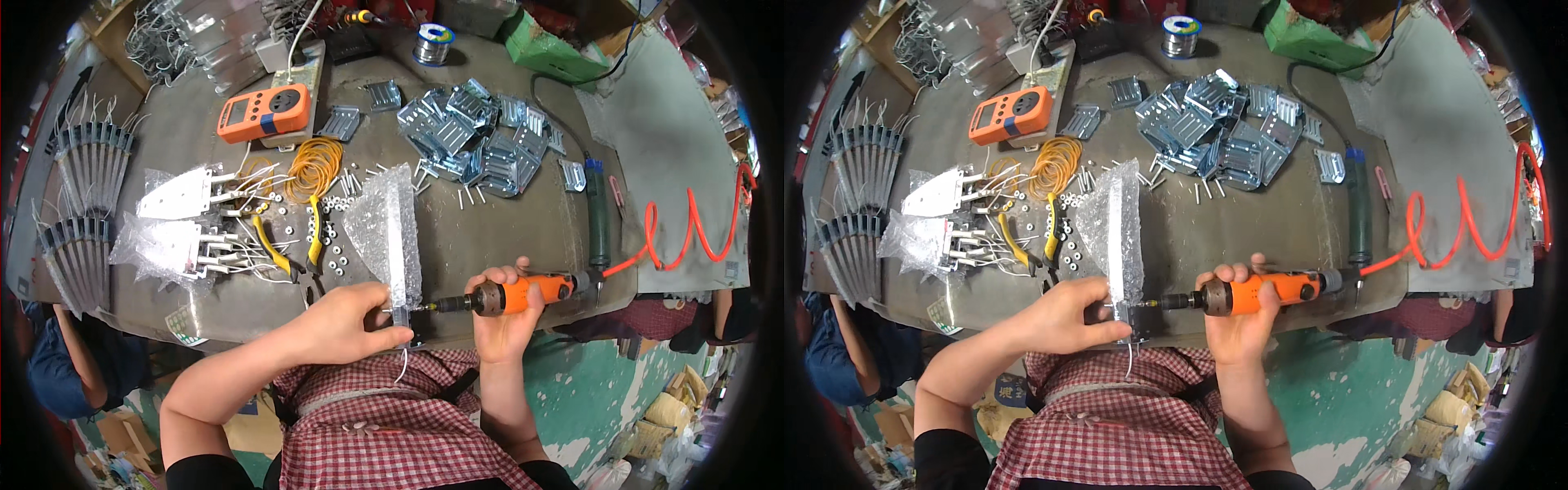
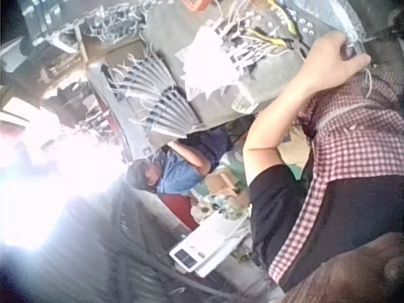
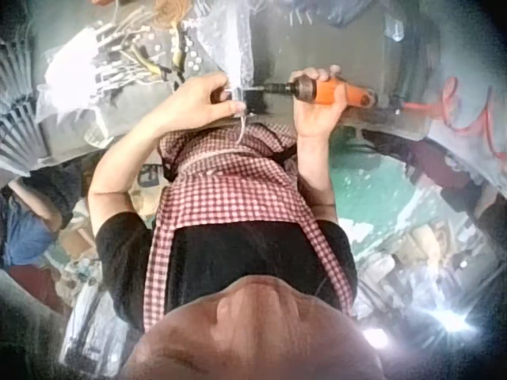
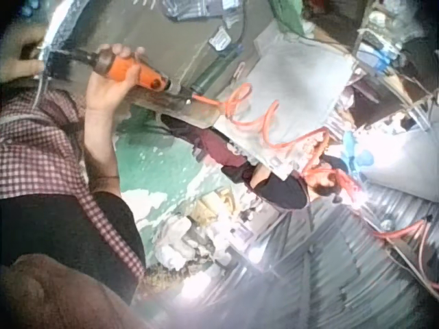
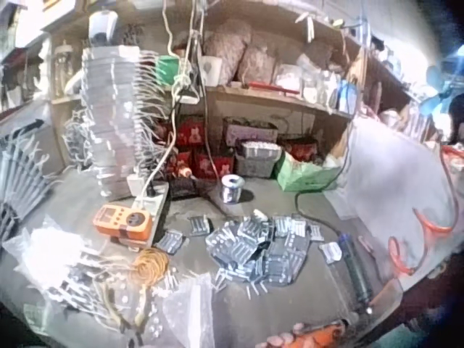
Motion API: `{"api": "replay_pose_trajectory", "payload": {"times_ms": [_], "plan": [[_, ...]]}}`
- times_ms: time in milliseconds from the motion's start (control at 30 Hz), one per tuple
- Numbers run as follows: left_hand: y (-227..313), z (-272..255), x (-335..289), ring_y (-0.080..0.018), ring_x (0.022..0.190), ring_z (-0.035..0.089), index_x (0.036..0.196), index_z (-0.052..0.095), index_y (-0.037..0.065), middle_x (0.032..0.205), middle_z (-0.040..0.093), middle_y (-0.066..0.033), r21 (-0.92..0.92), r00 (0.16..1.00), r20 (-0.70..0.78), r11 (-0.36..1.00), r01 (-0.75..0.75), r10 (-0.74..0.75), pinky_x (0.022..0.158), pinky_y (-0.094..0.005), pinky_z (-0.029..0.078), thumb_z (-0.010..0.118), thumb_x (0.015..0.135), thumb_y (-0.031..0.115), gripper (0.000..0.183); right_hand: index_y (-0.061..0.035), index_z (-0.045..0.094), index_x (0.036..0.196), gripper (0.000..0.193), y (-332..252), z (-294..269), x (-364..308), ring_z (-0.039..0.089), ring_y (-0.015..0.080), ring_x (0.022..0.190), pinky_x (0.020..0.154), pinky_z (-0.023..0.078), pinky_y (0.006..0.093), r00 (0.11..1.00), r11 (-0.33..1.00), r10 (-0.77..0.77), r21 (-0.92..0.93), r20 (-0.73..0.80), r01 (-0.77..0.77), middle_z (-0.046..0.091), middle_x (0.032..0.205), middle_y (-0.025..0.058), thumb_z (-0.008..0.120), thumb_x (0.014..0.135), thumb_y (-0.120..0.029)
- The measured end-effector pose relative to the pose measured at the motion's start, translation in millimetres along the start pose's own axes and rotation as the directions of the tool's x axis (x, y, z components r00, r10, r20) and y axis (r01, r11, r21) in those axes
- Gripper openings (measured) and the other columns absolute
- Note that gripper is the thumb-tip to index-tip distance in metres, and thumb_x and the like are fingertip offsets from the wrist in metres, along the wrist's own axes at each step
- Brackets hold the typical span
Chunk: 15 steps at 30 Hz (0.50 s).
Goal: Assembling electronic components using a power screwdriver.
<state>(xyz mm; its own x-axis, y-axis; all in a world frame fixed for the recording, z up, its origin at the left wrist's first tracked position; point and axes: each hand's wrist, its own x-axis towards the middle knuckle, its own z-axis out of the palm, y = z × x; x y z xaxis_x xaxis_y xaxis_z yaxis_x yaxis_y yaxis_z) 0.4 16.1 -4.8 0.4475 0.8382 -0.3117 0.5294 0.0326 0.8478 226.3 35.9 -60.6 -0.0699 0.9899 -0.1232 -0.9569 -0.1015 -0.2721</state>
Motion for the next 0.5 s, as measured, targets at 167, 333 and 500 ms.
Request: {"api": "replay_pose_trajectory", "payload": {"times_ms": [167, 333, 500], "plan": [[-4.4, 6.7, -15.5, -0.0373, 0.089, 0.057, 0.116, 0.044, -0.002, 0.093, 0.057, -0.0247, -0.056, 0.957, -0.242, 0.987, 0.151, -0.160, 0.081, -0.0411, 0.044, 0.067, 0.074, 0.026, 0.056, -0.0104, 0.044, 0.110, 0.026, -62.1, 5.7, 43.9, 0.052, 0.0216, 0.084, 0.077, 0.045, 0.0424, 0.994, 0.909, 0.013, -0.414, -0.105, -0.056, 0.051, 0.088, 0.0083, 0.049, 0.092, -0.030], [-15.4, 16.6, -3.6, -0.0345, 0.103, 0.055, 0.141, 0.004, 0.002, 0.113, 0.051, -0.0277, -0.290, 0.864, -0.470, 0.956, 0.040, -0.179, 0.089, -0.0353, 0.042, 0.062, 0.077, 0.009, 0.087, -0.0051, 0.042, 0.121, 0.033, -79.0, -5.8, 59.1, 0.053, 0.0227, 0.096, 0.083, 0.044, 0.0355, 0.918, 0.291, -0.341, -0.906, 0.203, 0.308, 0.053, 0.107, 0.0122, 0.050, 0.091, -0.016], [1.6, 46.1, 11.4, -0.0244, 0.118, 0.041, 0.140, 0.006, -0.001, 0.128, 0.036, -0.0200, -0.329, 0.640, -0.759, 0.777, -0.536, 0.120, 0.098, -0.0355, 0.034, 0.053, 0.081, -0.001, 0.076, 0.0018, 0.038, 0.127, 0.047, 12.6, 31.0, -16.5, 0.048, 0.0193, 0.112, 0.093, 0.039, 0.0312, 0.952, 0.576, 0.177, -0.811, 0.248, 0.104, 0.048, 0.122, 0.0129, 0.057, 0.086, -0.008]]}}
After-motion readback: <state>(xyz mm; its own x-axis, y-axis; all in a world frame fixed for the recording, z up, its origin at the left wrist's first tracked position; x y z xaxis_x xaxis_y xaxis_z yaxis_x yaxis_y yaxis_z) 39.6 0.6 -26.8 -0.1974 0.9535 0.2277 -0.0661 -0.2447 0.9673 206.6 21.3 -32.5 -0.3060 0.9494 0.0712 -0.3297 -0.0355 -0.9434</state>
